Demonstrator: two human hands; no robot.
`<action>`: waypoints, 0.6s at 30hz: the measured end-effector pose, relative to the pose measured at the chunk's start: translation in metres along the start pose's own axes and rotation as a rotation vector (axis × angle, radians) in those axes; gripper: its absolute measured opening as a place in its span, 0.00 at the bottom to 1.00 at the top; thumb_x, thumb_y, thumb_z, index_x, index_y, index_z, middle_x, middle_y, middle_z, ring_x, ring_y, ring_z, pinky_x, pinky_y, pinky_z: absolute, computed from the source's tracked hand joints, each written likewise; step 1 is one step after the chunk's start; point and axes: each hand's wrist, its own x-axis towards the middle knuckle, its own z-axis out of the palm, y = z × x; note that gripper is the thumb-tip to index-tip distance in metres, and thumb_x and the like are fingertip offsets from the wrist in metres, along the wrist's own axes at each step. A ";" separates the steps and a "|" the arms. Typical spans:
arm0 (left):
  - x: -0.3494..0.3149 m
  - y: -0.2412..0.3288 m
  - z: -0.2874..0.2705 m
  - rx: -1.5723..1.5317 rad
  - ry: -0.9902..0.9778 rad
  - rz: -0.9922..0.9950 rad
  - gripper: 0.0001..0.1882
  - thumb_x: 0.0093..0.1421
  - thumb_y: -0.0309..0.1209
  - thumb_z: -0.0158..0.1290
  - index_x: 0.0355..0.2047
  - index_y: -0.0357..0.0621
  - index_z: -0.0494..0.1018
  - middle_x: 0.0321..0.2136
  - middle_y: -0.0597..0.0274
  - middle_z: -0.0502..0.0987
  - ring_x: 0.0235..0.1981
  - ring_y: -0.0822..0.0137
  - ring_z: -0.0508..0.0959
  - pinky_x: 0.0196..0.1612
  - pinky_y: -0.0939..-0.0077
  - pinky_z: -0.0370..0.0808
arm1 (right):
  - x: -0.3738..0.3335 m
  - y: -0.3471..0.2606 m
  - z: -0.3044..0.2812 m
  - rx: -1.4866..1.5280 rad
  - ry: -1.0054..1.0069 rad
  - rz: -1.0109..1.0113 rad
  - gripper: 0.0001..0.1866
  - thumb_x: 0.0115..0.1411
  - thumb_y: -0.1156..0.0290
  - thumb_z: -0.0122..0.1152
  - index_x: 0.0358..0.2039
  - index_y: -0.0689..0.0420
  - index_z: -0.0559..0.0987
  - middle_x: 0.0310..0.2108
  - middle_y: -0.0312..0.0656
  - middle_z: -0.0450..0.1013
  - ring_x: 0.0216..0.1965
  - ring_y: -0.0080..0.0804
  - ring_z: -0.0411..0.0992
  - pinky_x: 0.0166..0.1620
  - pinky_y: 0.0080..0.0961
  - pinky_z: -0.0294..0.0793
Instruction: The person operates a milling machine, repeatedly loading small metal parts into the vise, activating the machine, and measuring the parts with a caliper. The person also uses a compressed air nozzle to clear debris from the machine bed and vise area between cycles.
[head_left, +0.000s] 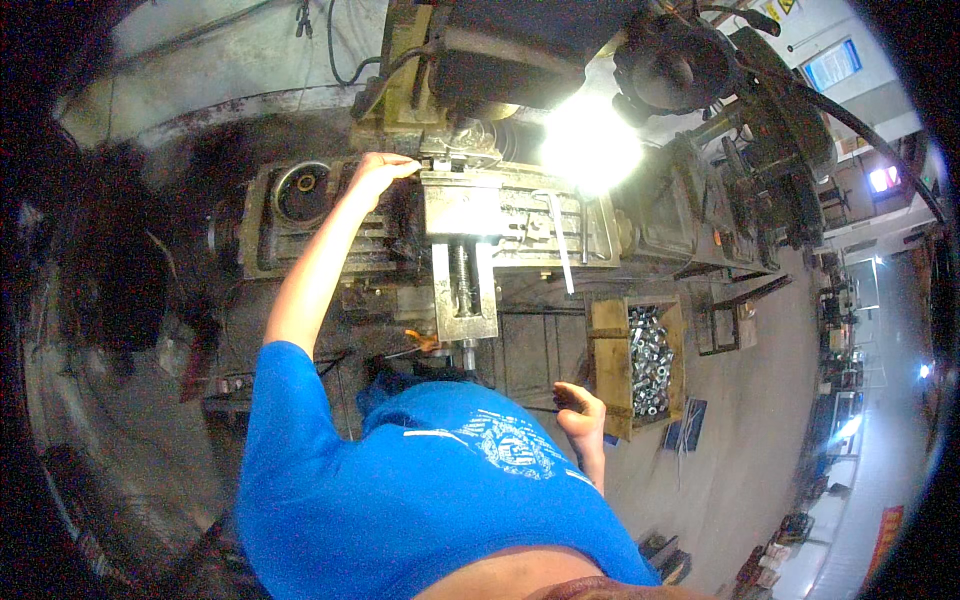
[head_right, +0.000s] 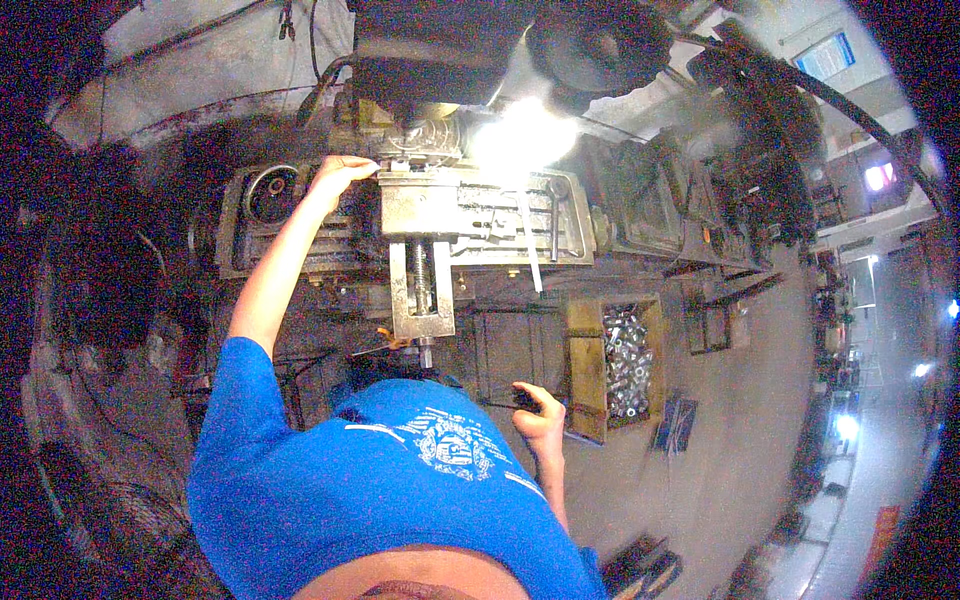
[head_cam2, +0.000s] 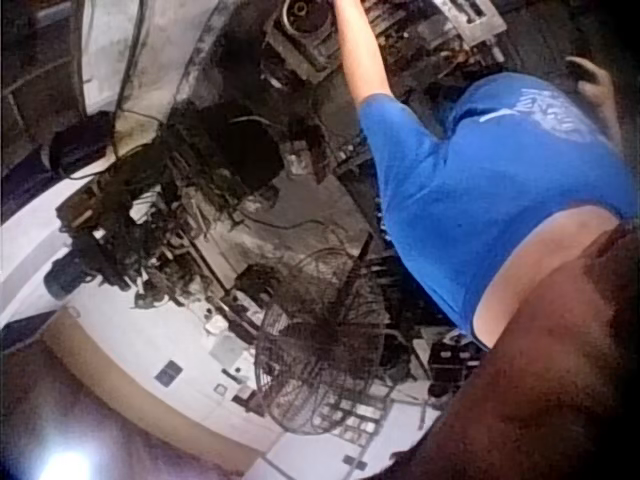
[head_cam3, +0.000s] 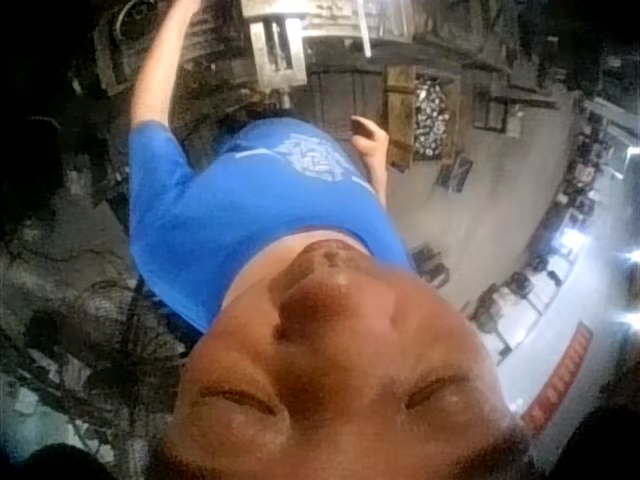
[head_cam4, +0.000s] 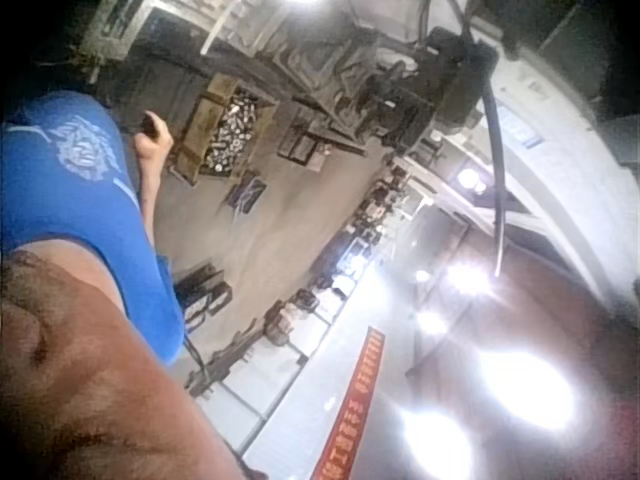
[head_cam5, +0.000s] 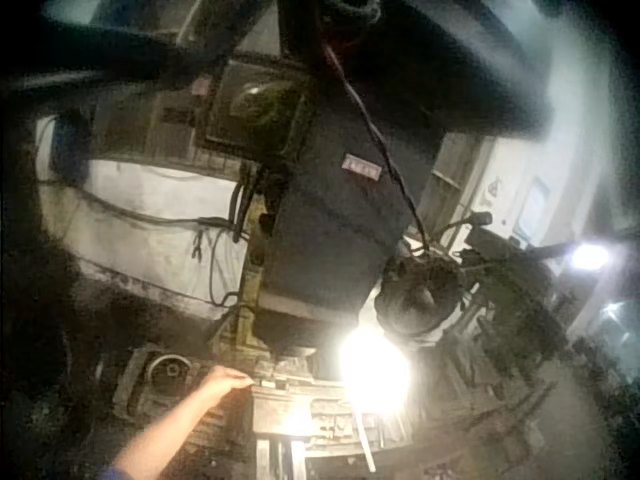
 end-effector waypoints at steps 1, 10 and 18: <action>0.001 -0.003 -0.004 -0.011 -0.021 -0.007 0.13 0.49 0.32 0.58 0.34 0.38 0.77 0.28 0.63 0.78 0.30 0.72 0.74 0.37 0.79 0.67 | 0.000 0.000 -0.001 -0.001 -0.003 0.003 0.24 0.36 0.78 0.51 0.39 0.60 0.77 0.32 0.40 0.74 0.35 0.24 0.70 0.42 0.18 0.67; 0.012 -0.005 -0.008 -0.029 -0.139 -0.088 0.13 0.50 0.34 0.57 0.34 0.41 0.77 0.27 0.66 0.78 0.27 0.75 0.74 0.30 0.81 0.67 | -0.003 0.001 -0.006 -0.039 0.008 0.015 0.24 0.36 0.77 0.52 0.39 0.59 0.77 0.34 0.41 0.74 0.36 0.25 0.71 0.42 0.19 0.68; 0.011 -0.004 0.002 0.037 -0.068 -0.153 0.13 0.51 0.37 0.57 0.32 0.41 0.76 0.26 0.64 0.77 0.26 0.74 0.75 0.29 0.81 0.70 | -0.004 0.003 -0.004 -0.148 0.008 -0.014 0.24 0.35 0.76 0.52 0.39 0.59 0.77 0.33 0.44 0.75 0.35 0.28 0.73 0.41 0.21 0.69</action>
